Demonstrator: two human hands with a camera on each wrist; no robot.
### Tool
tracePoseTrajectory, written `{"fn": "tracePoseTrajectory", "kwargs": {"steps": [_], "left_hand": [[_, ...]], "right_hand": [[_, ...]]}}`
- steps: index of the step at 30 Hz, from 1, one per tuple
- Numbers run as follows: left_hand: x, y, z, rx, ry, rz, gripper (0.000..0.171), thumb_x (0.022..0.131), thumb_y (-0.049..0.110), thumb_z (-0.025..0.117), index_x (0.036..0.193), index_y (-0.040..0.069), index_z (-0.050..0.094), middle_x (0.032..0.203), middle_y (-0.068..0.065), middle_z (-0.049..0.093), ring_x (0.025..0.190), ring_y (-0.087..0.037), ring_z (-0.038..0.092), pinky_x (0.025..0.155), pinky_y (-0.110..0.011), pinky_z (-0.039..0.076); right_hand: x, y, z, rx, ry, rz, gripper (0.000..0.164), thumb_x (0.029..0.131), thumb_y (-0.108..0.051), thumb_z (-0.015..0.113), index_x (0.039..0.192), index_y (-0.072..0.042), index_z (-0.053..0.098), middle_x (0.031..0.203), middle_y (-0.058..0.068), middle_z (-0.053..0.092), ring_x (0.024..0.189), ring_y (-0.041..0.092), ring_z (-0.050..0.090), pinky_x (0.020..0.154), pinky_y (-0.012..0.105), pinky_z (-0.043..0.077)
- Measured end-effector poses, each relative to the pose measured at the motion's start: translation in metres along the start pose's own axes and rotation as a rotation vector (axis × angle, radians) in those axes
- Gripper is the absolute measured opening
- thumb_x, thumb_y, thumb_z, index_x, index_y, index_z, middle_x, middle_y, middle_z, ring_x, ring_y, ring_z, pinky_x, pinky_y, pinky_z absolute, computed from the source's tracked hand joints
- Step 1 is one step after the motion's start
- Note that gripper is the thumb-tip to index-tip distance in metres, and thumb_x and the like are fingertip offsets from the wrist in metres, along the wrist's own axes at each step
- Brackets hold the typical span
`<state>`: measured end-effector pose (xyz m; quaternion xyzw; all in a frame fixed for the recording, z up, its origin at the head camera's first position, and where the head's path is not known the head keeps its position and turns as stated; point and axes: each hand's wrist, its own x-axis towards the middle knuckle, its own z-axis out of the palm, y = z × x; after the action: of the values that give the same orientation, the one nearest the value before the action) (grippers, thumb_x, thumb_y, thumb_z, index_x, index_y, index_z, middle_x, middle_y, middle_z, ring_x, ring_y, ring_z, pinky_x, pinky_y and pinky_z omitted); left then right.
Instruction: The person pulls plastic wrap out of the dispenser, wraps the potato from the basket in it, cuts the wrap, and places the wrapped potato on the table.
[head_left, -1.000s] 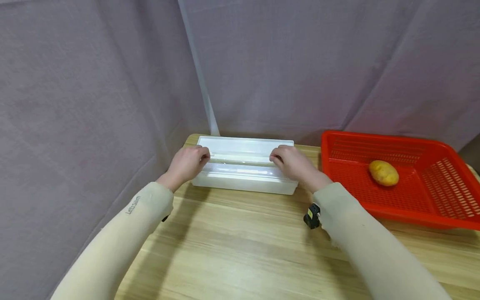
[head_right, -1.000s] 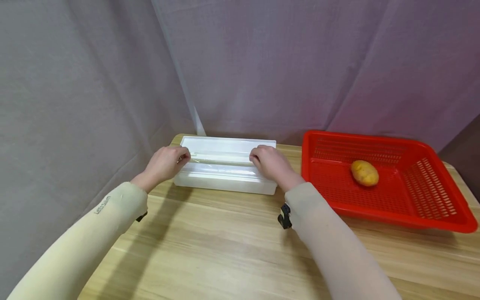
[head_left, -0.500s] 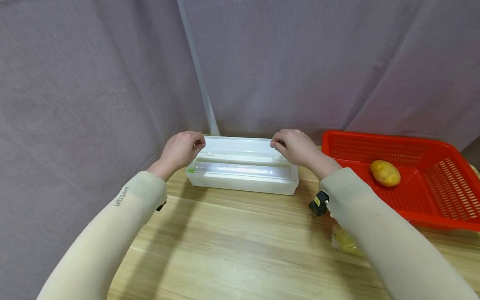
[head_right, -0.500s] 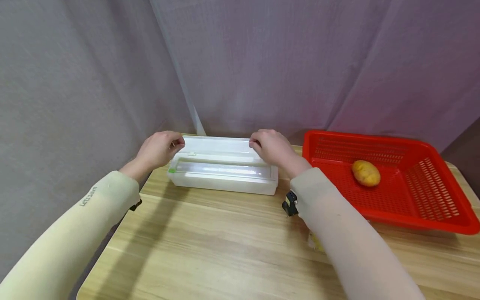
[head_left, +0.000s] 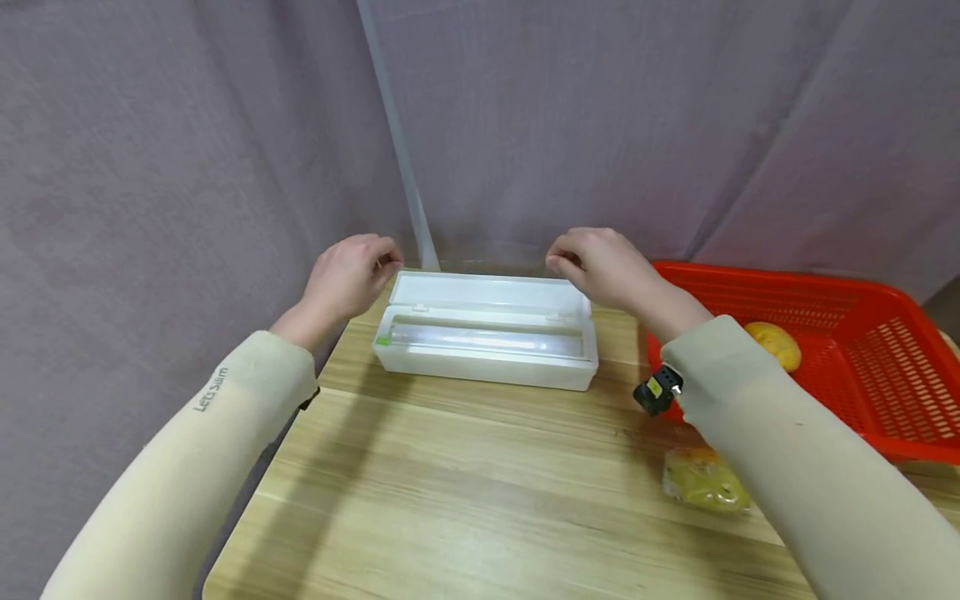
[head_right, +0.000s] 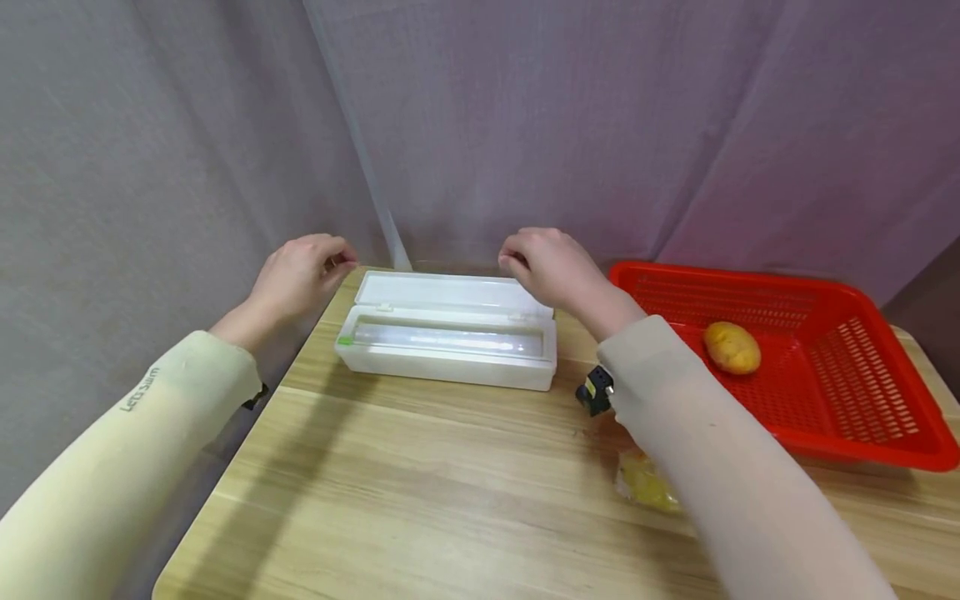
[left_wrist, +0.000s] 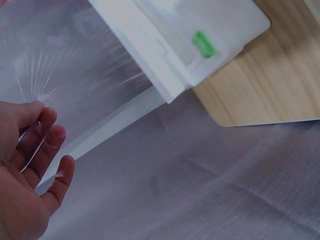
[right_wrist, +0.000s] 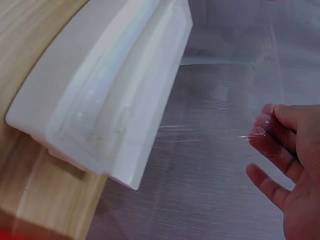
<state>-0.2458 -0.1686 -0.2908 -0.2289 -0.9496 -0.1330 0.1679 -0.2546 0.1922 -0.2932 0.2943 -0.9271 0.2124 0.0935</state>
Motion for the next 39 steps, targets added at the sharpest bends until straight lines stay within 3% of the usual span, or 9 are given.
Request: {"fn": "tracePoseTrajectory", "kwargs": {"steps": [16, 23, 29, 34, 39], "left_hand": [[0.004, 0.006, -0.028, -0.026, 0.163, -0.009, 0.008, 0.104, 0.012, 0.069, 0.104, 0.007, 0.075, 0.098, -0.009, 0.072, 0.092, -0.029, 0.065, 0.077, -0.048, 0.055], [0.000, 0.009, -0.041, -0.007, 0.216, 0.029, 0.007, 0.104, 0.012, 0.070, 0.103, 0.007, 0.074, 0.098, -0.010, 0.072, 0.093, -0.030, 0.065, 0.079, -0.048, 0.056], [-0.007, 0.012, -0.047, -0.016, 0.287, 0.061, 0.007, 0.102, 0.008, 0.070, 0.101, 0.004, 0.076, 0.096, -0.012, 0.073, 0.090, -0.031, 0.065, 0.077, -0.047, 0.055], [-0.017, 0.016, -0.052, -0.044, 0.299, 0.064, 0.008, 0.098, 0.005, 0.067, 0.096, 0.004, 0.075, 0.090, -0.011, 0.070, 0.086, -0.029, 0.062, 0.073, -0.043, 0.051], [-0.029, 0.017, -0.055, -0.093, 0.261, 0.098, 0.008, 0.093, 0.004, 0.065, 0.090, 0.006, 0.072, 0.082, -0.009, 0.067, 0.077, -0.023, 0.059, 0.069, -0.036, 0.046]], "right_hand": [[0.001, -0.015, -0.032, 0.009, 0.119, -0.068, 0.016, 0.106, -0.010, 0.066, 0.105, 0.001, 0.078, 0.093, 0.012, 0.072, 0.080, 0.026, 0.061, 0.074, 0.042, 0.053], [-0.005, -0.027, -0.046, 0.015, 0.133, -0.064, 0.015, 0.107, -0.011, 0.066, 0.107, -0.001, 0.078, 0.094, 0.011, 0.071, 0.082, 0.026, 0.060, 0.076, 0.041, 0.053], [-0.008, -0.032, -0.051, 0.011, 0.173, -0.116, 0.013, 0.105, -0.009, 0.068, 0.104, -0.001, 0.077, 0.090, 0.009, 0.069, 0.079, 0.023, 0.059, 0.073, 0.037, 0.051], [-0.015, -0.037, -0.054, 0.013, 0.187, -0.171, 0.010, 0.104, -0.007, 0.069, 0.101, -0.003, 0.078, 0.086, 0.006, 0.068, 0.075, 0.018, 0.056, 0.068, 0.031, 0.047], [-0.029, -0.043, -0.054, 0.053, 0.178, -0.246, 0.010, 0.101, -0.003, 0.070, 0.100, -0.007, 0.079, 0.087, 0.001, 0.070, 0.072, 0.013, 0.055, 0.063, 0.027, 0.046]]}}
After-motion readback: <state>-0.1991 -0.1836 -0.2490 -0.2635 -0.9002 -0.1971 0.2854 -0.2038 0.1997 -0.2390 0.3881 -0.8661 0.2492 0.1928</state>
